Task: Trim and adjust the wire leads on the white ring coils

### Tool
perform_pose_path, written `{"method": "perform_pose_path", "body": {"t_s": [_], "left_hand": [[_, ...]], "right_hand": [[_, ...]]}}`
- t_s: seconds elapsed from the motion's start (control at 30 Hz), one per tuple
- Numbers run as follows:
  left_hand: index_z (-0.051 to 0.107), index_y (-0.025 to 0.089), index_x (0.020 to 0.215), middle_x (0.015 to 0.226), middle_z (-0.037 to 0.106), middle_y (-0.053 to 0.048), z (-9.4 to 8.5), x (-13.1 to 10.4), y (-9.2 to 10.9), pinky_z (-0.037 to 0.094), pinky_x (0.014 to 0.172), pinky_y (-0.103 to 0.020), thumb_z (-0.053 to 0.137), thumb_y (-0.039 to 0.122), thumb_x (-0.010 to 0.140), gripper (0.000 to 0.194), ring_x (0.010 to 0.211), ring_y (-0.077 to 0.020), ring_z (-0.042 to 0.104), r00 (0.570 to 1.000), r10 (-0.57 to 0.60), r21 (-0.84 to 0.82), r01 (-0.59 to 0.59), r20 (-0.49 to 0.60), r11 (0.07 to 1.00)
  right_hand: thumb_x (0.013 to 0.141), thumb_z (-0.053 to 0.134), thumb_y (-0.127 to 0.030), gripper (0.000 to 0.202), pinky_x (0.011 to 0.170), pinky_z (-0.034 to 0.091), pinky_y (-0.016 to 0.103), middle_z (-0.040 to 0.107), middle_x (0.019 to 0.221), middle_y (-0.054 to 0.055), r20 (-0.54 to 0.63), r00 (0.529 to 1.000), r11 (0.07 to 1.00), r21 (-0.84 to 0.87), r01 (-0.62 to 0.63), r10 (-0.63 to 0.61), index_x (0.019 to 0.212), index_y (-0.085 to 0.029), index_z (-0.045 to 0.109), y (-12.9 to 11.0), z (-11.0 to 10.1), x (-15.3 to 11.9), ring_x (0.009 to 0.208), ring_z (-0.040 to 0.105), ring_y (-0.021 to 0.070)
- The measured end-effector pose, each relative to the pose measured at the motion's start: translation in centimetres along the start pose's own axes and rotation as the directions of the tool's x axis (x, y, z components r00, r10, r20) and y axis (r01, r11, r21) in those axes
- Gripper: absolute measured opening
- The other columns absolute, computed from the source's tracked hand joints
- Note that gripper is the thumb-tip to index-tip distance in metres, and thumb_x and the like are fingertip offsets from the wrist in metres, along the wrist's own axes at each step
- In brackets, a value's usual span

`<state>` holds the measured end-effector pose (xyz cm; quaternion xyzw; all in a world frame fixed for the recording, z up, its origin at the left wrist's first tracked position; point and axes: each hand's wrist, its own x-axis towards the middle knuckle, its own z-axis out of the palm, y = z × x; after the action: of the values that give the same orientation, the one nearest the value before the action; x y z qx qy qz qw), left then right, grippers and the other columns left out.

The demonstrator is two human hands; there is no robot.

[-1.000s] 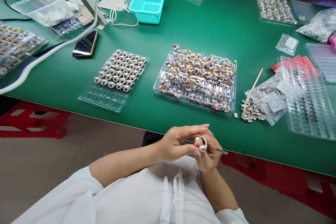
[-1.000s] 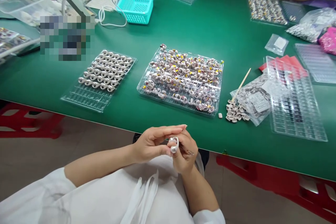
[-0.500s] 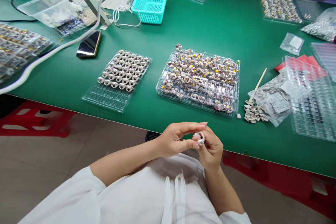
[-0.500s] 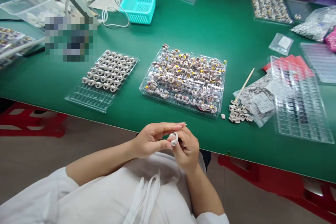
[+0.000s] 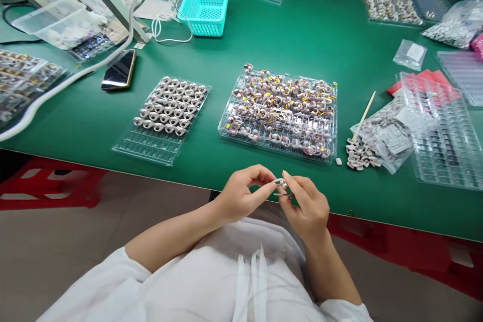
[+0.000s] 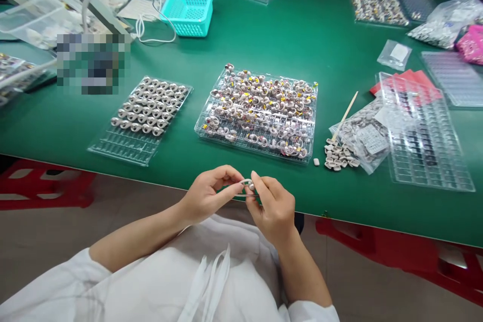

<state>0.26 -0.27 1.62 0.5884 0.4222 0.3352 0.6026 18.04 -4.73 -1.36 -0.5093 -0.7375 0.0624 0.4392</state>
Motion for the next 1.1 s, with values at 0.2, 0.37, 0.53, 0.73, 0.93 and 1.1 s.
{"method": "perform_pose_path", "body": {"t_s": [0.2, 0.37, 0.53, 0.73, 0.93, 1.1], "left_hand": [[0.06, 0.014, 0.075, 0.069, 0.069, -0.003, -0.2, 0.8, -0.7, 0.055, 0.061, -0.027, 0.078, 0.031, 0.076, 0.026, 0.058, -0.0111, 0.059, 0.897, -0.343, -0.512, 0.441, 0.28, 0.737], [0.059, 0.013, 0.072, 0.066, 0.068, -0.002, -0.2, 1.1, -0.9, 0.055, 0.056, -0.025, 0.079, 0.024, 0.075, 0.023, 0.056, -0.0115, 0.063, 0.806, -0.411, -0.548, 0.591, 0.425, 0.593], [0.061, 0.012, 0.074, 0.063, 0.065, -0.001, -0.1, 0.8, -1.1, 0.055, 0.056, -0.024, 0.078, 0.021, 0.074, 0.018, 0.055, -0.0111, 0.062, 0.775, -0.413, -0.547, 0.631, 0.478, 0.55], [0.065, 0.011, 0.082, 0.068, 0.068, -0.004, 0.0, 0.5, -1.6, 0.055, 0.058, -0.026, 0.077, 0.023, 0.073, 0.019, 0.057, -0.014, 0.067, 0.742, -0.43, -0.534, 0.67, 0.515, 0.516], [0.069, 0.011, 0.083, 0.071, 0.07, -0.005, -0.2, 0.5, -2.4, 0.058, 0.062, -0.031, 0.083, 0.022, 0.067, 0.024, 0.063, -0.0165, 0.069, 0.749, -0.438, -0.545, 0.663, 0.498, 0.514], [0.07, 0.012, 0.077, 0.069, 0.07, -0.005, -0.5, 0.7, -4.0, 0.06, 0.062, -0.034, 0.09, 0.033, 0.056, 0.036, 0.061, -0.0167, 0.068, 0.77, -0.399, -0.578, 0.637, 0.497, 0.511]], "right_hand": [[0.089, 0.066, -0.014, 0.053, 0.07, 0.06, 0.027, 0.072, 0.101, 0.009, -0.006, 1.0, 0.994, 0.103, 0.026, -0.026, 0.14, -0.025, 0.055, -0.1, 0.3, -0.3, 0.085, 0.071, 0.0181], [0.093, 0.06, -0.017, 0.042, 0.069, 0.06, 0.029, 0.071, 0.099, 0.01, 0.018, 0.999, 0.968, 0.248, -0.037, 0.033, 0.134, -0.022, 0.059, -0.3, 0.6, -0.4, 0.086, 0.07, 0.0189], [0.095, 0.056, -0.019, 0.035, 0.063, 0.059, 0.028, 0.072, 0.091, 0.009, -0.022, 1.0, 0.974, 0.224, 0.019, -0.014, 0.129, -0.02, 0.061, -0.3, 0.8, -0.6, 0.077, 0.07, 0.0182], [0.094, 0.056, -0.016, 0.037, 0.056, 0.056, 0.027, 0.072, 0.082, 0.008, -0.062, 0.991, 0.983, 0.138, 0.124, -0.117, 0.13, -0.019, 0.06, -0.4, 0.9, -0.7, 0.065, 0.068, 0.0177], [0.091, 0.059, -0.012, 0.043, 0.054, 0.055, 0.028, 0.071, 0.077, 0.007, -0.013, 0.988, 0.98, 0.125, 0.156, -0.156, 0.133, -0.018, 0.059, -0.2, 0.5, -0.8, 0.063, 0.068, 0.0187], [0.09, 0.061, -0.009, 0.047, 0.056, 0.058, 0.028, 0.074, 0.084, 0.009, 0.027, 0.983, 0.96, 0.22, 0.172, -0.182, 0.136, -0.018, 0.059, 0.6, 1.0, -1.2, 0.067, 0.071, 0.0201]]}}
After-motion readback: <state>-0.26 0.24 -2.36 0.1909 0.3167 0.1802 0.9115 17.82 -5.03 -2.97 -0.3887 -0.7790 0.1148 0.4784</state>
